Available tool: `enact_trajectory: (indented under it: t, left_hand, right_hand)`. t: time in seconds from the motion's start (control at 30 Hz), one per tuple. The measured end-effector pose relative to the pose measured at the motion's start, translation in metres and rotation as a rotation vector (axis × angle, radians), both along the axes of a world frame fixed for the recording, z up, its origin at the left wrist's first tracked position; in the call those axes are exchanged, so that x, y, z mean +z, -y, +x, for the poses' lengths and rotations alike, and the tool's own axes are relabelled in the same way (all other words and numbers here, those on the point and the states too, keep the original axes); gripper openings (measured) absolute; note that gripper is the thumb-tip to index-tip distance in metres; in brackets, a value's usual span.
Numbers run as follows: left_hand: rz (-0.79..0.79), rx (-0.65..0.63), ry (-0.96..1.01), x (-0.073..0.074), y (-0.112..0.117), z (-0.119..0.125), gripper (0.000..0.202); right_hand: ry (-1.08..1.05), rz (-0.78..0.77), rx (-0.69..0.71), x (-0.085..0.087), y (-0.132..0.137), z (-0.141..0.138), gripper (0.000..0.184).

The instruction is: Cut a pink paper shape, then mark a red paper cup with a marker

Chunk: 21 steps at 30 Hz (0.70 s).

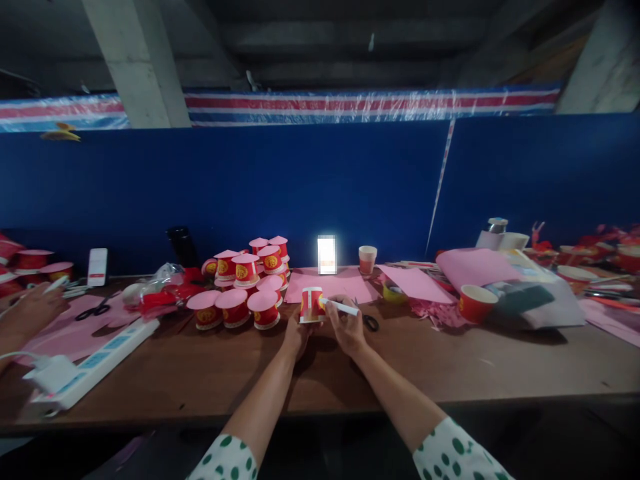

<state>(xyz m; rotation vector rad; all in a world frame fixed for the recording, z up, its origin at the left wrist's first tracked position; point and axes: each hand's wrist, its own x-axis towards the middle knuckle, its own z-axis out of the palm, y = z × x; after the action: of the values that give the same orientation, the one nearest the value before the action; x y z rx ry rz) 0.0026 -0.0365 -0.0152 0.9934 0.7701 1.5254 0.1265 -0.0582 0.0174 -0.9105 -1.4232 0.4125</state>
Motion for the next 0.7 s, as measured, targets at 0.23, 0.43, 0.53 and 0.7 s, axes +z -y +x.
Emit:
enact_trajectory:
  t: [0.23, 0.43, 0.53, 0.7]
  left_hand:
    - [-0.005, -0.002, 0.008, 0.0013, -0.0004, 0.0016, 0.038]
    - [-0.013, -0.009, 0.006, 0.0025, 0.0006, 0.0014, 0.034]
    - [-0.020, -0.014, 0.009, 0.0020, 0.0002, 0.0012, 0.034]
    - [-0.015, -0.024, 0.019, 0.0002, -0.0013, 0.0018, 0.038]
  right_hand:
    - [-0.009, 0.004, -0.008, -0.0009, -0.0016, -0.0006, 0.018]
    - [-0.011, 0.016, -0.010, -0.0016, -0.0029, -0.0008, 0.017]
    - [-0.016, 0.020, -0.014, -0.0019, -0.0032, -0.0013, 0.017]
    - [-0.017, 0.023, -0.016, -0.0021, -0.0035, -0.0013, 0.016]
